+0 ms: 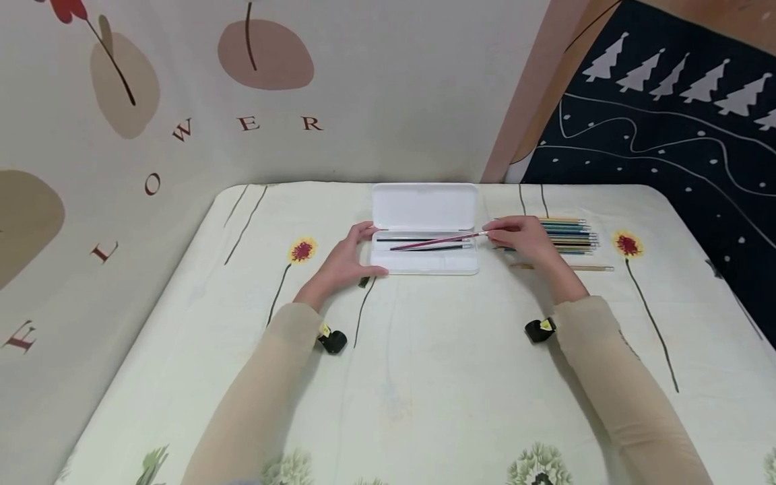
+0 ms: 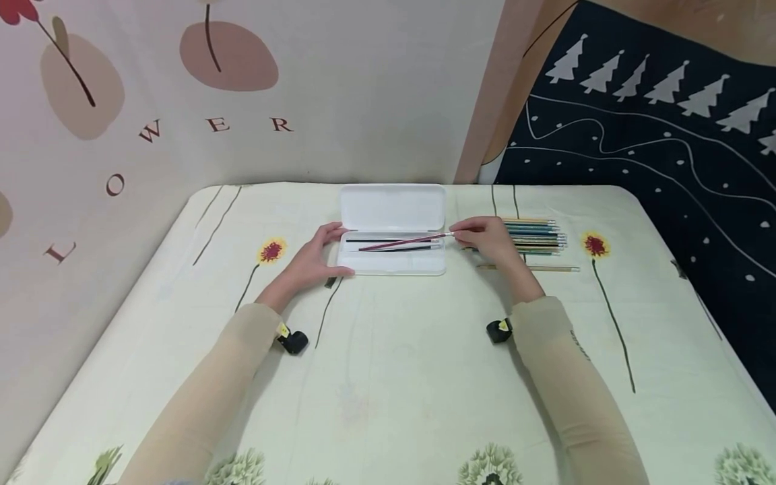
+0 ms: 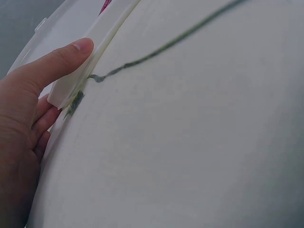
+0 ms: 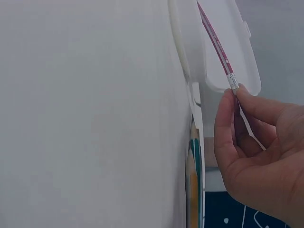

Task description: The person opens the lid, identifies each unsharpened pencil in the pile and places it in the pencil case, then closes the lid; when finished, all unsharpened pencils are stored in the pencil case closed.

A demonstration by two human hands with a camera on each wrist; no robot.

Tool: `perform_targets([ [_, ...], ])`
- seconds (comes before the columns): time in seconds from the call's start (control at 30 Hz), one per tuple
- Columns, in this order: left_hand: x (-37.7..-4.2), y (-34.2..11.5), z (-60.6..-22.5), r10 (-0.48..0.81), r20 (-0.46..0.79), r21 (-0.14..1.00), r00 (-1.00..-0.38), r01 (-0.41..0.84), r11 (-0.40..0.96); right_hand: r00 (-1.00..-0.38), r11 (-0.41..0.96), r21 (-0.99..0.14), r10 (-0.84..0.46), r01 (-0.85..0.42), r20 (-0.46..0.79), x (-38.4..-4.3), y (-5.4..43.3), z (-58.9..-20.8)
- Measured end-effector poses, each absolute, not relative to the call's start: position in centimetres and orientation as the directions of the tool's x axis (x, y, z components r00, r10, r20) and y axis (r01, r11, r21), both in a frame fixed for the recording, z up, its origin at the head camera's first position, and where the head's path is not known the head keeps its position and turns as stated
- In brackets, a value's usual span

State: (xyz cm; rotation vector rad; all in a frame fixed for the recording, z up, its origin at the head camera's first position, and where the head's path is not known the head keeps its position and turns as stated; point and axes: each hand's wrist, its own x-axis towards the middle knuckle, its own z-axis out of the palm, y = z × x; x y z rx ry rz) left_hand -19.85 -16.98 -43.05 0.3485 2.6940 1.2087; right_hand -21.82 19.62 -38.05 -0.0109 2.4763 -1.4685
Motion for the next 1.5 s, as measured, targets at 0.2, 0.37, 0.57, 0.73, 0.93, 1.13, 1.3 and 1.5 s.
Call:
perform_targets([
  [0.2,-19.9,-17.0,-43.2,0.272,-0.069,0.752,-0.960,0.129,0.647,-0.965,0.507,-0.857,-0.167,0.092,-0.203,-22.1,18.5,-38.3],
  [0.37,-19.9,-17.0,-43.3,0.274,-0.062,0.757,-0.960,0.133,0.640,-0.968,0.537,-0.841,-0.174,0.061,-0.181,-22.2,17.7,-38.3],
  [0.57,-20.0,-16.9,-43.3,0.277,-0.059,0.755,-0.959,0.139,0.641,-0.969,0.547,-0.836,-0.188,0.034,-0.162,-22.2,17.2,-38.3],
  [0.73,-19.9,-16.7,-43.2,0.282,-0.058,0.759,-0.958,0.141,0.636,-0.970,0.546,-0.837,-0.184,0.032,-0.157,-22.2,17.6,-38.3],
  [0.93,-19.8,-16.8,-43.0,0.267,-0.067,0.746,-0.961,0.129,0.654,-0.973,0.546,-0.837,-0.185,0.016,-0.139,-22.2,18.4,-38.4],
  [1.13,-19.6,-16.9,-43.0,0.262,-0.074,0.750,-0.962,0.120,0.651,-0.974,0.534,-0.845,-0.180,0.023,-0.140,-22.1,19.0,-38.1],
  [1.3,-19.6,-16.9,-43.0,0.258,-0.078,0.752,-0.963,0.113,0.649,-0.974,0.519,-0.854,-0.177,0.028,-0.139,-21.9,19.7,-37.9],
  [1.5,-19.6,-16.8,-42.8,0.259,-0.083,0.753,-0.962,0.110,0.649,-0.973,0.523,-0.851,-0.161,0.058,-0.166,-21.8,20.6,-37.5],
])
